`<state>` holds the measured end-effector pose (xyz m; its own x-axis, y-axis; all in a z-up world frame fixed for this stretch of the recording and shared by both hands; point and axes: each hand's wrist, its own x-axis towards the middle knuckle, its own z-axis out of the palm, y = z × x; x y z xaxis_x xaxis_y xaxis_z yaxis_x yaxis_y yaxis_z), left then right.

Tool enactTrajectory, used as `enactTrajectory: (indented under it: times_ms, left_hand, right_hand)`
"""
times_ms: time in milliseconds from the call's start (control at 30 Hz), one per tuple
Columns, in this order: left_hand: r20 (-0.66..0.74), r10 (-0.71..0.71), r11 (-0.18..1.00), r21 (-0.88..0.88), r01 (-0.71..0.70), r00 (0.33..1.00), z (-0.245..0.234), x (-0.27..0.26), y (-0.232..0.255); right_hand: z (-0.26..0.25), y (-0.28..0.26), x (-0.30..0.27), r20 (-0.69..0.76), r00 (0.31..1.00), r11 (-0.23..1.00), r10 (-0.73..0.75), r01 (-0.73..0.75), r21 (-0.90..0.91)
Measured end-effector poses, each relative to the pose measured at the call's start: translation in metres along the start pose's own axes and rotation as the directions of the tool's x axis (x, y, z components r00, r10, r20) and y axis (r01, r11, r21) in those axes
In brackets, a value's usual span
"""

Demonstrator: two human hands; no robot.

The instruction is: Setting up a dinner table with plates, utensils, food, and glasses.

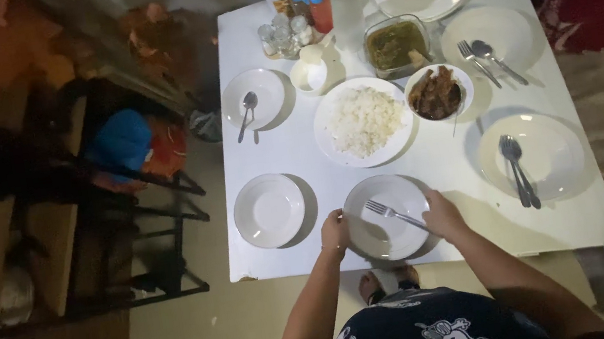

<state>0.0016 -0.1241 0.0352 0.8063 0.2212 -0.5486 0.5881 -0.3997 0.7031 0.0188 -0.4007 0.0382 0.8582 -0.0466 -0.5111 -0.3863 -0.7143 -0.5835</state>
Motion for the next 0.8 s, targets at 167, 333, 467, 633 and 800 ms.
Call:
enactTrajectory:
  times_ms: [167,333,467,633,800]
  left_hand:
    - [-0.075,-0.039,0.989,-0.145,0.028,0.996,-0.001,0.008,-0.013]
    - [-0.008,-0.054,0.991,-0.125,0.052,0.999,-0.001,-0.010,-0.013]
    - [-0.061,-0.005,0.998,-0.059,0.002,0.998,-0.015,-0.011,-0.046]
    - [-0.173,0.191,0.959,0.245,-0.145,0.966,-0.091,-0.074,-0.008]
    - [-0.341,0.199,0.879,0.477,-0.014,0.919,-0.216,-0.164,0.013]
  right_hand:
    - [-0.024,-0.046,-0.040,0.027,1.000,0.999,-0.012,0.011,0.035]
    - [-0.019,-0.056,-0.032,-0.019,0.992,0.987,-0.121,0.118,-0.111]
    - [0.010,-0.061,-0.016,-0.144,0.909,0.876,-0.392,0.320,-0.362]
    - [0.038,-0.149,-0.044,0.063,0.752,0.585,-0.656,0.559,-0.588]
    - [0.077,-0.281,-0.108,0.425,0.714,0.409,-0.556,0.680,-0.608]
